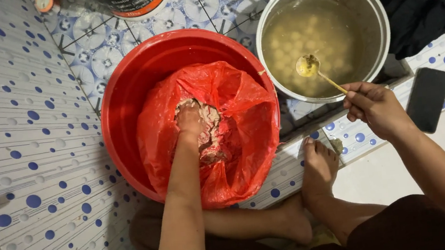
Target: The person is forming small meatballs from a mixture in a red plastic bag and dropping them into a pot of water using a spoon.
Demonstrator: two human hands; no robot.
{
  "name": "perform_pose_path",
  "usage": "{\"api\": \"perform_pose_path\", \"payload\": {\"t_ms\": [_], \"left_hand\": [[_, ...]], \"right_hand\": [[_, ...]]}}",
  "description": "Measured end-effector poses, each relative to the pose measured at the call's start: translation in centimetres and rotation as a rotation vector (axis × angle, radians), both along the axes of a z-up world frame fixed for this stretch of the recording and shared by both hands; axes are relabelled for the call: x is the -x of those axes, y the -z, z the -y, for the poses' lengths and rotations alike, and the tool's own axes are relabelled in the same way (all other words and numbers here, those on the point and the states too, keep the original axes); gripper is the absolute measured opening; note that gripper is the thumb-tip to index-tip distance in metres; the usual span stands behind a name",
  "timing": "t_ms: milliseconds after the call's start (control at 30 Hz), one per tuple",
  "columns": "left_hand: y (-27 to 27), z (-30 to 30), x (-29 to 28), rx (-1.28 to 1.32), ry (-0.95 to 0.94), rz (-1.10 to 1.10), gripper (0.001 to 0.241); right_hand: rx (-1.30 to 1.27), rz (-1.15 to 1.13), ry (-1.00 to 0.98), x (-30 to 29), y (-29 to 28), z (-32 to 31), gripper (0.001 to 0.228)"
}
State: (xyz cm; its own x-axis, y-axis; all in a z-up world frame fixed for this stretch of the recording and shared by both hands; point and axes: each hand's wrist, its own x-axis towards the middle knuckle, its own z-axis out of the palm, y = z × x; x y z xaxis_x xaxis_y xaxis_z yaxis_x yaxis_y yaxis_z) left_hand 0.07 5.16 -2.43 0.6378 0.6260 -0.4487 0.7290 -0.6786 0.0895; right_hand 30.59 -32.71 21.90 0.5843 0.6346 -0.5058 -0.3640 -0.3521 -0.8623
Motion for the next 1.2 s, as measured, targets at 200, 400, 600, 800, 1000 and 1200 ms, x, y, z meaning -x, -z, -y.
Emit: {"api": "perform_pose_path", "payload": {"t_ms": [200,400,600,800,1000,1200], "left_hand": [[-1.2,1.2,-0.4,0.053,-0.051,-0.074,0.061],[-7.0,3.4,-0.9,0.220,-0.262,-0.054,0.067],[-10.2,4.6,-0.6,0.434,-0.449,-0.028,0.063],[-12.8,5.3,-0.4,0.513,-0.335,-0.155,0.102],[-24.4,8.0,0.9,0.671,-0.623,0.331,0.051],[-18.8,7.1,3.4,0.765,-0.925,0.906,0.016]], "right_hand": [[0.033,0.016,0.002,0.2,-0.1,0.3,0.026],[0.045,-0.002,0.010,0.0,0.5,0.5,0.025],[0.018,-0.001,0.015,0.4,0.3,0.2,0.024],[0.002,-0.034,0.011,0.6,0.3,-0.1,0.023],[-0.012,-0.024,-0.010,1.4,-0.7,-0.2,0.025],[-0.033,-0.044,-0.021,2.0,-1.4,0.0,0.027]]}}
